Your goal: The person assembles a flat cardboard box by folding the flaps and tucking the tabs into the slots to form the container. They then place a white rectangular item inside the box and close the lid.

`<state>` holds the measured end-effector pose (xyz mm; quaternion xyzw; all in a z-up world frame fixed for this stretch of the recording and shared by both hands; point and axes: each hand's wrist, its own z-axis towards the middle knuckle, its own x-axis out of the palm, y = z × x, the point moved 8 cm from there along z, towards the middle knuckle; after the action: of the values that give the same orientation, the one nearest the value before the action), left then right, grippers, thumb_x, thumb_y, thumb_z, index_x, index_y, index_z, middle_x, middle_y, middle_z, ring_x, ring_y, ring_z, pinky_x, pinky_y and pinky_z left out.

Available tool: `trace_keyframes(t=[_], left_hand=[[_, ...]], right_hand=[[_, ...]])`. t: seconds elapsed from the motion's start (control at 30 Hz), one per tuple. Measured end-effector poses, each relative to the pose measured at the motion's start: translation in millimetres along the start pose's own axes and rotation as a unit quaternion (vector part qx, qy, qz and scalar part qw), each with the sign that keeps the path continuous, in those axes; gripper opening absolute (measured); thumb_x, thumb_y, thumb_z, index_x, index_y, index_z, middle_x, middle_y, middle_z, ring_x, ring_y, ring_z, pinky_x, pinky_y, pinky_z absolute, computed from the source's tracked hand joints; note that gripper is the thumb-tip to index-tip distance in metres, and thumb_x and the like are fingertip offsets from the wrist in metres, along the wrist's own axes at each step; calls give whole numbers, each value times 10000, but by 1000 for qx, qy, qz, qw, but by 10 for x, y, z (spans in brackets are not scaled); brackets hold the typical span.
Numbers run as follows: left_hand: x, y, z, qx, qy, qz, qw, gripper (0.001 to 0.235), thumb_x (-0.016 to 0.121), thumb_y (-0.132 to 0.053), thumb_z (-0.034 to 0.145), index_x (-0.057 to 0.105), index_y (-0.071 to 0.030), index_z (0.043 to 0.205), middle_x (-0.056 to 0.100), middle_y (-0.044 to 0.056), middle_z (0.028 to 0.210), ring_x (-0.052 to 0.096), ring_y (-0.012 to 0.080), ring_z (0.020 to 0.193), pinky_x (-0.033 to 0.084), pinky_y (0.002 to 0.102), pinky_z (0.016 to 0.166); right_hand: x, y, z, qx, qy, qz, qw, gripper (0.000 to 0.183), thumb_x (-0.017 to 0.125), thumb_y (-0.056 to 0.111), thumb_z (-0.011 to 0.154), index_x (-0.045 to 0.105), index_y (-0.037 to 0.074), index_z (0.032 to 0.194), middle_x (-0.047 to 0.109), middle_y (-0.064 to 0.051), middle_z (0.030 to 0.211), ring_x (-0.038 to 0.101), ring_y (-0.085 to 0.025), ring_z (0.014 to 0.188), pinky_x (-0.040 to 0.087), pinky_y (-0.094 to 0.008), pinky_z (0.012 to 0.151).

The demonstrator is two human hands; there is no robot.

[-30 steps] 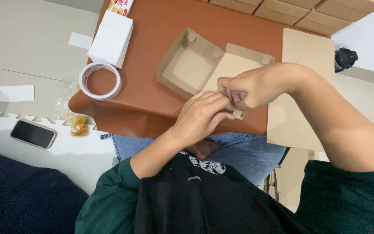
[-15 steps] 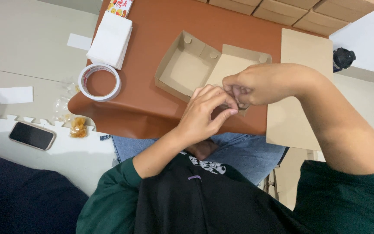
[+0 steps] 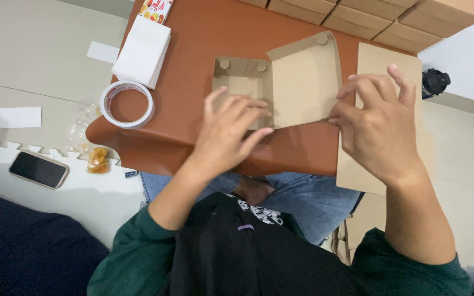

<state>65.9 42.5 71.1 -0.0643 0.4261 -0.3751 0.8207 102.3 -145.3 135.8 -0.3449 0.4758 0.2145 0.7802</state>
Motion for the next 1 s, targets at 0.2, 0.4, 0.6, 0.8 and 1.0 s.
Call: trace_keyframes(t=[0.2, 0.4, 0.6, 0.8, 1.0], left_hand=[[-14, 470, -486, 6, 105, 17, 994, 281, 708, -305, 945, 656, -150, 1174, 593, 82, 1236, 518, 298, 1323, 204, 589, 1175], [415, 18, -448, 104, -1, 41, 994, 280, 522, -6, 1015, 714, -171, 1136, 614, -2, 945, 562, 215, 928, 350, 489, 1009], [677, -101, -216, 145, -7, -20, 989, 144, 536, -111, 1048, 675, -89, 1078, 639, 47, 990, 549, 246, 860, 424, 397, 889], [480, 195, -239, 67, -44, 51, 995, 285, 726, -386, 935, 714, -163, 1112, 661, 39, 1121, 608, 228, 1117, 326, 561, 1096], [537, 407, -410, 17, -17, 38, 999, 94, 659, -147, 979, 711, -124, 1054, 645, 44, 1067, 643, 246, 1079, 512, 416, 952]], right_hand=[[239, -449, 116, 8, -65, -25, 998, 205, 778, 38, 933, 734, 231, 881, 652, -70, 1327, 587, -291, 1048, 461, -425, 809], [455, -404, 471, 37, -88, 200, 975, 503, 753, -166, 926, 589, -57, 1389, 290, -269, 1511, 557, -461, 1217, 514, -518, 1003], [560, 365, 51, 7, -6, 335, 942, 477, 660, 338, 959, 581, 43, 1325, 486, -203, 1482, 380, -407, 1456, 352, -557, 1180], [831, 334, -306, 101, -55, 300, 947, 103, 737, 82, 923, 742, 72, 1026, 637, -154, 1316, 498, -421, 1377, 432, -534, 1113], [1097, 144, -421, 151, -35, 284, 946, 40, 748, 35, 908, 741, 36, 948, 672, -142, 1275, 540, -382, 1364, 455, -508, 1126]])
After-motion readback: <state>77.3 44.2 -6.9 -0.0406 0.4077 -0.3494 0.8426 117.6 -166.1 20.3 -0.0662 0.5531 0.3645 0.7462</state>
